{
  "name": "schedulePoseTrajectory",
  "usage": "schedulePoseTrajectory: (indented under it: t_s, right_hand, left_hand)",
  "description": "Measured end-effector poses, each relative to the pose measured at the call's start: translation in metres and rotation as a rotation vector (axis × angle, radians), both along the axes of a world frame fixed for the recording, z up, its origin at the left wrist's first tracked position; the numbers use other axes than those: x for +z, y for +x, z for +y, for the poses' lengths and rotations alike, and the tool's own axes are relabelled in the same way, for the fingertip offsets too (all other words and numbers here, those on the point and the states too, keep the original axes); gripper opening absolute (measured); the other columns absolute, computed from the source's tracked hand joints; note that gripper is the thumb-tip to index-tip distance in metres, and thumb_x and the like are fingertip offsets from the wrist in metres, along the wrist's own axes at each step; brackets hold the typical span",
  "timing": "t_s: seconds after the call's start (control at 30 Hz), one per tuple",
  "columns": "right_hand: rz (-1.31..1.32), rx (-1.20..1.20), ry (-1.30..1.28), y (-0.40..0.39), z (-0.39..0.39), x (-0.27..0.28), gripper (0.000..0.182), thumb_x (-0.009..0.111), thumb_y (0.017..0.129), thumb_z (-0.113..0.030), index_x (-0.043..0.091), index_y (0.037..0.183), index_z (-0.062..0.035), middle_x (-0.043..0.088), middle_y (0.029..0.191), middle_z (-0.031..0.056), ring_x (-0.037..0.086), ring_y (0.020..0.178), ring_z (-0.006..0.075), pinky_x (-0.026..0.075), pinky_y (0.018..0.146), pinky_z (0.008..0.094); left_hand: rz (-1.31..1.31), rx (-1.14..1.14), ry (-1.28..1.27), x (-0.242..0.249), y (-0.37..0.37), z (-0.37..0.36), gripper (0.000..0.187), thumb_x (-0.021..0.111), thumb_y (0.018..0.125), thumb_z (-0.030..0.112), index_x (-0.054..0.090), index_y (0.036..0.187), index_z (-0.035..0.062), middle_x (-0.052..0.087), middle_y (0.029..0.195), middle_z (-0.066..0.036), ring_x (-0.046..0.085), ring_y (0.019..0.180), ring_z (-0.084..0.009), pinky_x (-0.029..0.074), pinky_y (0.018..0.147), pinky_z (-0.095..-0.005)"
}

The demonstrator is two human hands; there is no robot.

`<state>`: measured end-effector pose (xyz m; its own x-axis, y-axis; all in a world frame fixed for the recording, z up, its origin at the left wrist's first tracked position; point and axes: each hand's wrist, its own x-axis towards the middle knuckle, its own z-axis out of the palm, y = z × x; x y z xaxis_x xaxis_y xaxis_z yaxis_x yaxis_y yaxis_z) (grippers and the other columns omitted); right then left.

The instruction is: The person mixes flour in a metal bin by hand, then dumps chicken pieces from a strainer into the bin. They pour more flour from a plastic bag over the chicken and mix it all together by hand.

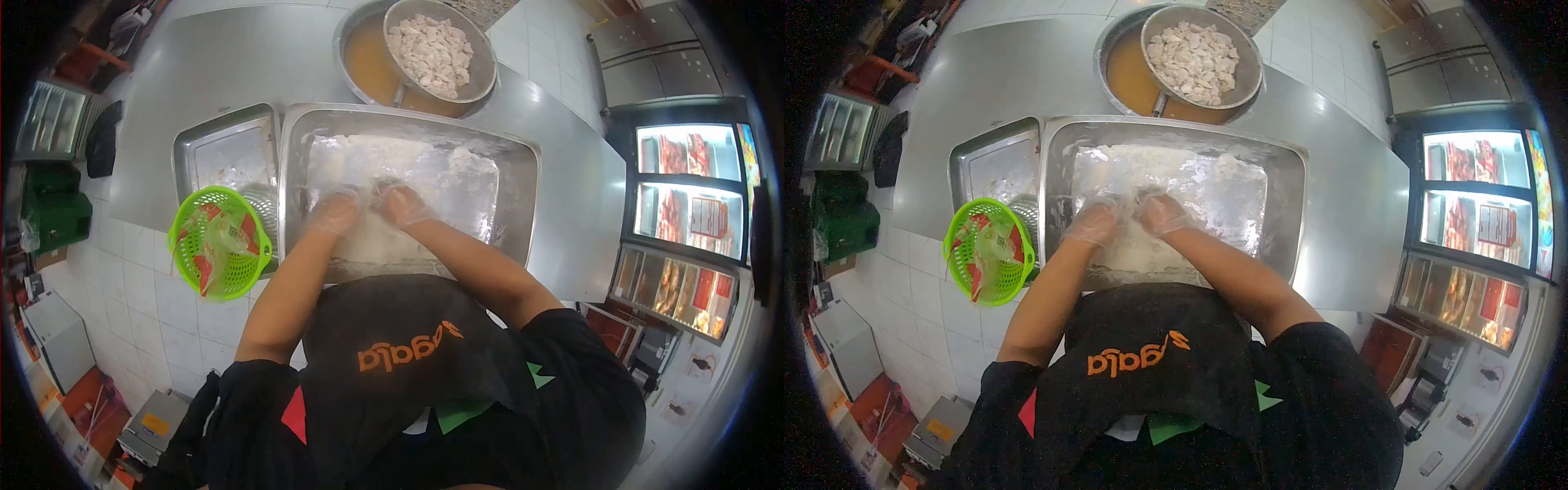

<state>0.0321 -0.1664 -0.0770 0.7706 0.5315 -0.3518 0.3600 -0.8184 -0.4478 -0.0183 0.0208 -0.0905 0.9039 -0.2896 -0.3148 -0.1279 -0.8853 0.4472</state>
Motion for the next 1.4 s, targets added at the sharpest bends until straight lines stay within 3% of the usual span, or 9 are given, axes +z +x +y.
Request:
schedulePoseTrajectory:
  t_s: [0.37, 0.47, 0.63, 0.83, 1.03, 1.1, 1.17, 1.23, 1.4]
  right_hand:
    - [-0.014, -0.069, 0.141, 0.020, -0.031, 0.008, 0.018, 0.065, 0.081, -0.020, 0.067, 0.090, -0.0050, 0.068, 0.085, 0.0180, 0.067, 0.082, 0.0351, 0.052, 0.075, 0.0418]
    - [0.366, -0.205, 0.111, 0.038, -0.034, 0.067, 0.017, 0.063, 0.080, -0.012, 0.064, 0.095, -0.0032, 0.068, 0.086, 0.0168, 0.067, 0.077, 0.0285, 0.055, 0.071, 0.0373]
    - [0.481, -0.418, 0.536, 0.089, -0.047, 0.162, 0.013, 0.064, 0.081, -0.008, 0.062, 0.094, -0.0064, 0.061, 0.074, 0.0050, 0.058, 0.057, 0.0129, 0.048, 0.050, 0.0306]
    - [0.335, -0.857, 1.152, 0.185, -0.023, 0.219, 0.025, 0.064, 0.087, -0.025, 0.063, 0.101, -0.0039, 0.063, 0.088, 0.0064, 0.061, 0.083, 0.0148, 0.051, 0.066, 0.0331]
    - [-0.145, -0.520, 0.517, 0.198, -0.053, 0.197, 0.035, 0.058, 0.095, -0.035, 0.059, 0.120, -0.0110, 0.062, 0.107, 0.0059, 0.061, 0.096, 0.0178, 0.052, 0.075, 0.0320]
    - [0.132, -0.464, 0.167, 0.143, -0.051, 0.236, 0.039, 0.054, 0.096, -0.038, 0.061, 0.122, -0.0088, 0.064, 0.109, 0.0093, 0.062, 0.102, 0.0207, 0.053, 0.081, 0.0383]
    - [0.377, -0.093, 0.354, 0.107, -0.061, 0.186, 0.041, 0.053, 0.095, -0.039, 0.061, 0.118, -0.0056, 0.065, 0.106, 0.0152, 0.064, 0.096, 0.0254, 0.051, 0.085, 0.0428]
    - [0.291, 0.210, 0.013, 0.067, -0.073, 0.100, 0.042, 0.054, 0.091, -0.037, 0.061, 0.113, -0.0025, 0.065, 0.108, 0.0213, 0.064, 0.093, 0.0314, 0.048, 0.088, 0.0446]
    - [0.552, 0.159, 0.036, -0.031, -0.047, 0.058, 0.036, 0.059, 0.085, -0.029, 0.064, 0.106, -0.0012, 0.066, 0.104, 0.0249, 0.064, 0.098, 0.0366, 0.049, 0.086, 0.0449]
  left_hand:
    - [-0.035, -0.075, 0.022, 0.002, 0.002, -0.023, 0.037, 0.063, 0.082, 0.022, 0.057, 0.109, -0.0020, 0.065, 0.100, -0.027, 0.065, 0.093, -0.0418, 0.052, 0.081, -0.0489]
    - [-0.013, -0.042, -0.060, 0.035, 0.009, -0.025, 0.039, 0.063, 0.081, 0.021, 0.057, 0.112, -0.0019, 0.065, 0.104, -0.026, 0.064, 0.098, -0.0397, 0.052, 0.083, -0.0476]
    - [-0.008, -0.093, -0.201, 0.052, 0.005, -0.037, 0.037, 0.061, 0.079, 0.020, 0.060, 0.109, -0.0012, 0.065, 0.101, -0.024, 0.064, 0.097, -0.0381, 0.050, 0.088, -0.0460]
    - [0.155, -0.423, -0.095, 0.003, -0.003, -0.042, 0.031, 0.058, 0.081, 0.021, 0.064, 0.105, 0.0011, 0.066, 0.102, -0.023, 0.063, 0.101, -0.0380, 0.050, 0.089, -0.0426]
    - [0.237, -0.147, -0.129, 0.009, 0.001, -0.010, 0.031, 0.059, 0.084, 0.023, 0.066, 0.105, 0.0017, 0.067, 0.099, -0.022, 0.064, 0.100, -0.0355, 0.051, 0.088, -0.0421]
    - [0.238, -0.088, -0.061, 0.017, 0.000, 0.001, 0.032, 0.059, 0.085, 0.024, 0.066, 0.106, 0.0017, 0.067, 0.099, -0.022, 0.065, 0.098, -0.0358, 0.051, 0.088, -0.0424]
    - [0.244, -0.026, 0.029, 0.032, -0.001, 0.009, 0.035, 0.058, 0.086, 0.026, 0.066, 0.109, 0.0015, 0.068, 0.100, -0.023, 0.066, 0.095, -0.0364, 0.051, 0.087, -0.0426]
    - [0.231, -0.252, 0.030, -0.004, -0.006, 0.009, 0.035, 0.057, 0.087, 0.027, 0.067, 0.108, 0.0010, 0.068, 0.100, -0.024, 0.066, 0.093, -0.0374, 0.052, 0.087, -0.0429]
    - [0.564, -0.388, -0.005, 0.027, -0.021, -0.029, 0.034, 0.060, 0.084, 0.024, 0.068, 0.107, -0.0007, 0.067, 0.108, -0.024, 0.066, 0.097, -0.0365, 0.051, 0.089, -0.0407]
